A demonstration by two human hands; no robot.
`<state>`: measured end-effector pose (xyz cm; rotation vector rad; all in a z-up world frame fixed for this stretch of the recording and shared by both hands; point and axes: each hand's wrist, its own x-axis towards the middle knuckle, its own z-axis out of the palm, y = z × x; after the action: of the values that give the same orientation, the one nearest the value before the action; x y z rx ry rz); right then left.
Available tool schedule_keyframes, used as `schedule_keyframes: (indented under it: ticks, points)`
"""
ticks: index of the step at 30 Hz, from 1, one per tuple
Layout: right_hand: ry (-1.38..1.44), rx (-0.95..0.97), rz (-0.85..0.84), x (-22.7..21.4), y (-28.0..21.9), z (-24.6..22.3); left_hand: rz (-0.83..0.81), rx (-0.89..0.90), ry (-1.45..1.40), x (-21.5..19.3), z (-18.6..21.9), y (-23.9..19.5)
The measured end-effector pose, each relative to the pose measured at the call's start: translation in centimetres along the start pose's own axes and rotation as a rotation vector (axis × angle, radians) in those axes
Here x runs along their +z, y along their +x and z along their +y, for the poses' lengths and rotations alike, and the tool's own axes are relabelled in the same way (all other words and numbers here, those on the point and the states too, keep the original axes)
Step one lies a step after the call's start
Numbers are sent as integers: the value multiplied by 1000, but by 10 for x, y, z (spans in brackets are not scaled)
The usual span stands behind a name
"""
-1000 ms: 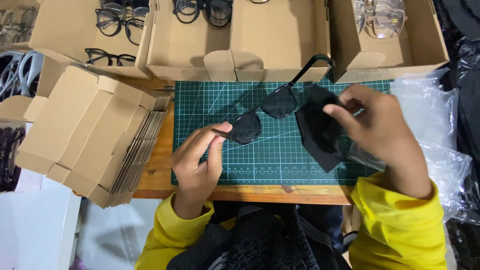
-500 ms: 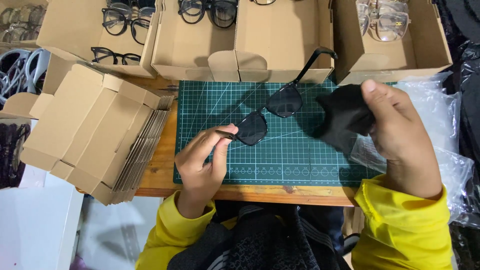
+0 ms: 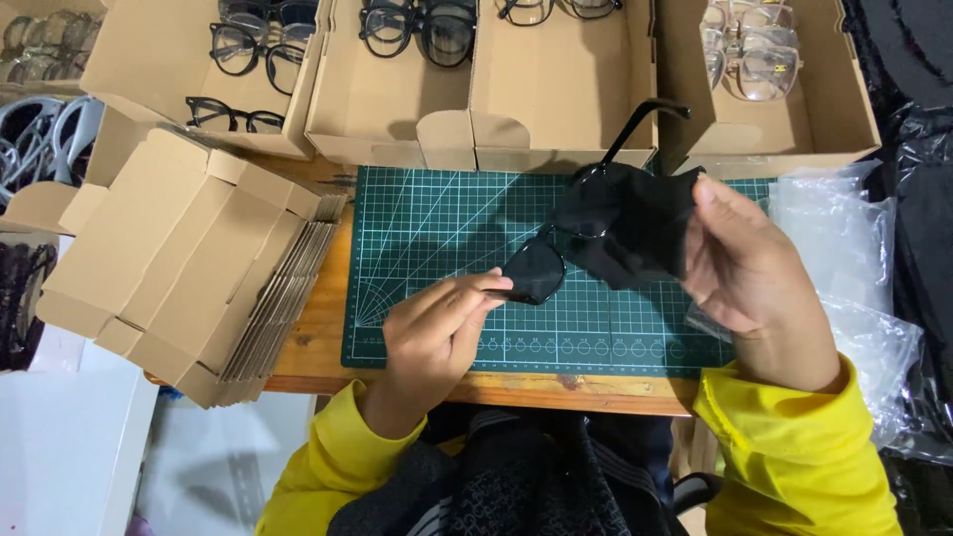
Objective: The person cleans a pair of sunglasses with a black cloth, places them inside a clear plastic bag, wraps them in bubble wrap, and secures them inside a small cardboard shipping box before placing the box into a black mailing envelope.
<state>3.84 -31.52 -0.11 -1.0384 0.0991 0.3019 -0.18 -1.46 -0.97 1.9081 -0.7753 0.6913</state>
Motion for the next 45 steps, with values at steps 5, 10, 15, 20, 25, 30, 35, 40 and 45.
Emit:
schedule_keyframes:
  ticks: [5,10,15,20,25,30,35,40,45]
  points:
    - [-61,-78,-65,-2,8,14,-19,-12,-50,3,2,-2]
    - [-275,-265,-22,5,15,28,63,58,-184,19,-12,-13]
    - [-389,-371,145,-12,25,37,87,131,-305,17,6,2]
    - [-299,-403,227,-3,16,34,-14,148,-227,10,16,8]
    - [-319,-332,196,20,13,36,25,171,-182,9,13,3]
    - [-318,-431,216,12,14,36,67,151,-163,5,16,6]
    - [-299,-345,169,22,9,44,126,109,-204,4,10,2]
    - [-310,-397,229,16,7,37,176,116,-200,7,9,4]
    - [-374,-449,265,13,7,39,187,102,-242,13,-5,-2]
